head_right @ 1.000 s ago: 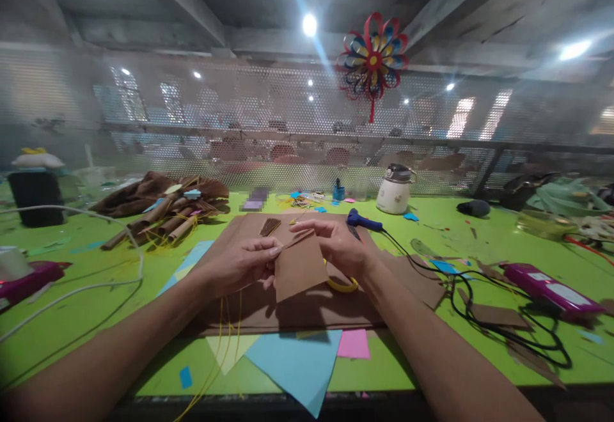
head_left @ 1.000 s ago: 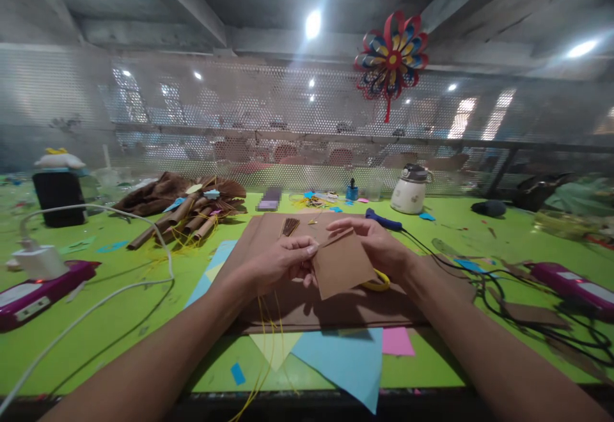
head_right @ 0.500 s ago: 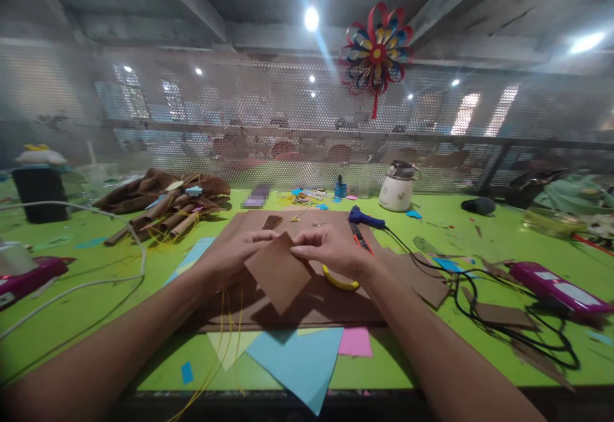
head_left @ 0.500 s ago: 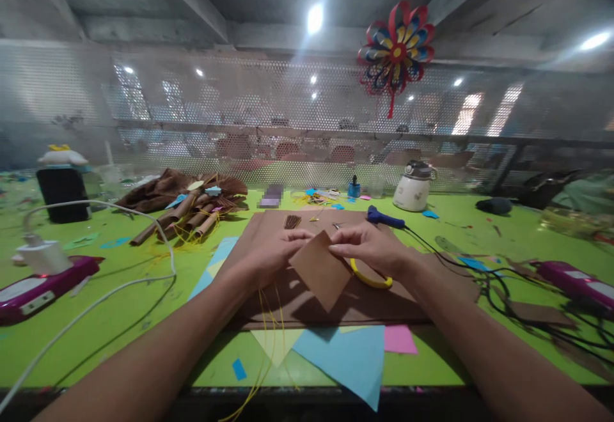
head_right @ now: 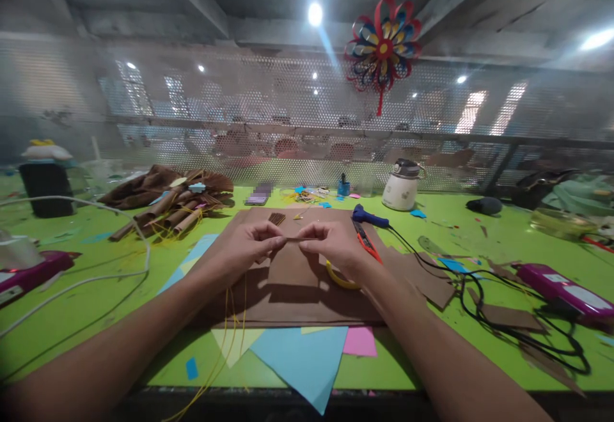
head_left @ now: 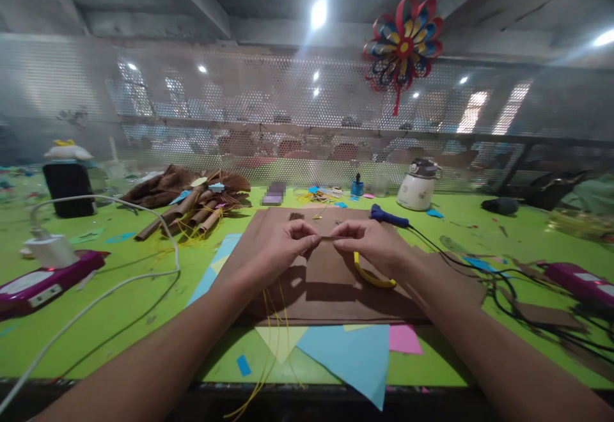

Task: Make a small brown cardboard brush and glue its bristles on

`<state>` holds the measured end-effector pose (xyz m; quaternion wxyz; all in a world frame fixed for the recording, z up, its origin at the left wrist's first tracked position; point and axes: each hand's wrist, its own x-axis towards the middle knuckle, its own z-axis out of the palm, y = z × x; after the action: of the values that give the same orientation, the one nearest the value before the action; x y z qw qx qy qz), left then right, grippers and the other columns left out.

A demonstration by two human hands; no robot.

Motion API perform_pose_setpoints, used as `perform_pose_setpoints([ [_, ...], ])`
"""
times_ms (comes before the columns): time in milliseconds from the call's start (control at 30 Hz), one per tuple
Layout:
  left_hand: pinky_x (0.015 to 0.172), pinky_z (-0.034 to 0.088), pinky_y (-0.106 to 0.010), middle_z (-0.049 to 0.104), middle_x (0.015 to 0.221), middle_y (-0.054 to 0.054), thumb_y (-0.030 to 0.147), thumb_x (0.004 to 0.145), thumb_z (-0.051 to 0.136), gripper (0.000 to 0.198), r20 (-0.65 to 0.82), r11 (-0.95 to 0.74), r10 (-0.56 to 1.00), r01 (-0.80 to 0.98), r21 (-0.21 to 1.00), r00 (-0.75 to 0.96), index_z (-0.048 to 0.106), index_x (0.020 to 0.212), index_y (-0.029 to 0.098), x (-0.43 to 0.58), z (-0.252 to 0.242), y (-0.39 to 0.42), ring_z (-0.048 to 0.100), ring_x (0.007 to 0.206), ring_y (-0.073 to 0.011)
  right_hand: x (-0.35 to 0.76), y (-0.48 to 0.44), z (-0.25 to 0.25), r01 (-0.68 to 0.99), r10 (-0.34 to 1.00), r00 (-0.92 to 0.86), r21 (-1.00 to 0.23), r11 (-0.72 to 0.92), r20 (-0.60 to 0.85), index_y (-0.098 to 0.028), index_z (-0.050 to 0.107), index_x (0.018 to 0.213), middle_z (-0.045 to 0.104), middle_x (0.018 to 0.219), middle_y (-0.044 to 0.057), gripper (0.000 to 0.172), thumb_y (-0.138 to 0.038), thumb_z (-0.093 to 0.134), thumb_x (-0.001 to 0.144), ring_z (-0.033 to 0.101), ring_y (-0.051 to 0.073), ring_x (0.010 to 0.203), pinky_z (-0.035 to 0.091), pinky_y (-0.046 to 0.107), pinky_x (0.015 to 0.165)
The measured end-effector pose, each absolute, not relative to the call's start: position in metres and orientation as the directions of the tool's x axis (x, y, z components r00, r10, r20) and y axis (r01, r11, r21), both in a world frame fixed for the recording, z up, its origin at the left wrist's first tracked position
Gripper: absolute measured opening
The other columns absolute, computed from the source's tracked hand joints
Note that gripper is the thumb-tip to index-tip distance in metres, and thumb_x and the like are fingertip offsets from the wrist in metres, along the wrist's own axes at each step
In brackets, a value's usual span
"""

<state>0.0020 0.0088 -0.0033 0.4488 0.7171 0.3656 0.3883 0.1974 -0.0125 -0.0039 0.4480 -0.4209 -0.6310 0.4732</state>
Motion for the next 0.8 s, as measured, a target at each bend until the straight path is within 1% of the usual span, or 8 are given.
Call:
perform_pose_setpoints([
  [133, 0.052, 0.033, -0.025, 0.05, 0.057, 0.001, 0.03, 0.075, 0.061, 0.012, 0.254, -0.348, 0.87, 0.163, 0.923, 0.422, 0.06, 0.076, 0.018, 0.0, -0.005, 0.011, 0.042, 0.054, -0.0096, 0.199, -0.009, -0.007, 0.017, 0.961, -0.187, -0.977, 0.211, 0.204, -0.015, 0.07, 0.076, 0.057, 0.058, -0.001, 0.018, -0.025, 0.071, 0.061, 0.047, 0.009, 0.053, 0.036, 0.025, 0.054],
  [267, 0.054, 0.033, -0.024, 0.053, 0.064, 0.001, 0.027, 0.073, 0.061, 0.014, 0.289, -0.396, 0.854, 0.179, 0.901, 0.432, 0.061, 0.083, 0.017, -0.002, -0.001, 0.009, 0.043, 0.057, -0.0093, 0.198, -0.006, -0.009, -0.051, 0.964, -0.154, -0.977, 0.209, 0.215, -0.016, 0.072, 0.073, 0.059, 0.058, -0.001, 0.019, -0.025, 0.075, 0.056, 0.048, 0.009, 0.054, 0.037, 0.025, 0.056],
  [367, 0.055, 0.034, -0.024, 0.058, 0.072, -0.001, 0.03, 0.073, 0.061, 0.02, 0.258, -0.367, 0.859, 0.179, 0.913, 0.443, 0.063, 0.088, 0.018, -0.003, 0.006, 0.004, 0.046, 0.06, -0.0103, 0.196, -0.009, -0.006, -0.029, 0.965, -0.126, -0.973, 0.228, 0.229, -0.017, 0.073, 0.069, 0.059, 0.057, -0.001, 0.015, -0.023, 0.074, 0.056, 0.049, 0.009, 0.054, 0.039, 0.026, 0.057],
  [433, 0.054, 0.034, -0.025, 0.06, 0.077, -0.004, 0.037, 0.078, 0.055, 0.025, 0.222, -0.314, 0.862, 0.136, 0.94, 0.457, 0.064, 0.09, 0.017, -0.002, 0.009, 0.0, 0.047, 0.061, -0.0111, 0.195, -0.012, -0.003, 0.004, 0.956, -0.132, -0.964, 0.266, 0.263, -0.018, 0.073, 0.068, 0.062, 0.06, 0.0, 0.012, -0.023, 0.073, 0.057, 0.051, 0.011, 0.058, 0.041, 0.027, 0.06],
  [500, 0.053, 0.034, -0.025, 0.061, 0.078, -0.006, 0.045, 0.082, 0.047, 0.035, 0.175, -0.25, 0.863, 0.098, 0.963, 0.475, 0.066, 0.086, 0.016, 0.0, 0.01, -0.003, 0.047, 0.061, -0.0117, 0.194, -0.015, -0.002, 0.051, 0.938, -0.166, -0.948, 0.315, 0.303, -0.02, 0.074, 0.07, 0.064, 0.066, 0.001, 0.01, -0.023, 0.072, 0.06, 0.054, 0.012, 0.063, 0.043, 0.028, 0.064],
  [567, 0.053, 0.032, -0.025, 0.06, 0.073, -0.006, 0.05, 0.082, 0.046, 0.041, 0.127, -0.217, 0.852, 0.121, 0.969, 0.508, 0.067, 0.078, 0.015, 0.001, 0.009, -0.004, 0.045, 0.06, -0.0117, 0.193, -0.017, -0.002, 0.1, 0.916, -0.208, -0.924, 0.37, 0.344, -0.02, 0.074, 0.071, 0.066, 0.071, 0.002, 0.01, -0.023, 0.07, 0.063, 0.056, 0.013, 0.068, 0.044, 0.028, 0.067],
  [667, 0.052, 0.029, -0.025, 0.054, 0.062, -0.002, 0.05, 0.08, 0.05, 0.04, 0.078, -0.239, 0.812, 0.206, 0.949, 0.578, 0.064, 0.068, 0.014, 0.001, 0.004, -0.001, 0.04, 0.056, -0.0106, 0.193, -0.016, -0.005, 0.116, 0.882, -0.236, -0.889, 0.442, 0.408, -0.021, 0.073, 0.071, 0.066, 0.072, 0.002, 0.009, -0.025, 0.069, 0.064, 0.057, 0.014, 0.07, 0.045, 0.028, 0.066],
  [800, 0.05, 0.024, -0.024, 0.044, 0.056, 0.002, 0.05, 0.08, 0.051, 0.038, 0.081, -0.289, 0.774, 0.236, 0.928, 0.628, 0.062, 0.07, 0.015, 0.0, 0.001, 0.003, 0.033, 0.053, -0.0092, 0.194, -0.013, -0.007, 0.136, 0.859, -0.257, -0.864, 0.485, 0.442, -0.02, 0.072, 0.071, 0.065, 0.071, 0.002, 0.008, -0.026, 0.068, 0.066, 0.057, 0.014, 0.07, 0.045, 0.027, 0.066],
])
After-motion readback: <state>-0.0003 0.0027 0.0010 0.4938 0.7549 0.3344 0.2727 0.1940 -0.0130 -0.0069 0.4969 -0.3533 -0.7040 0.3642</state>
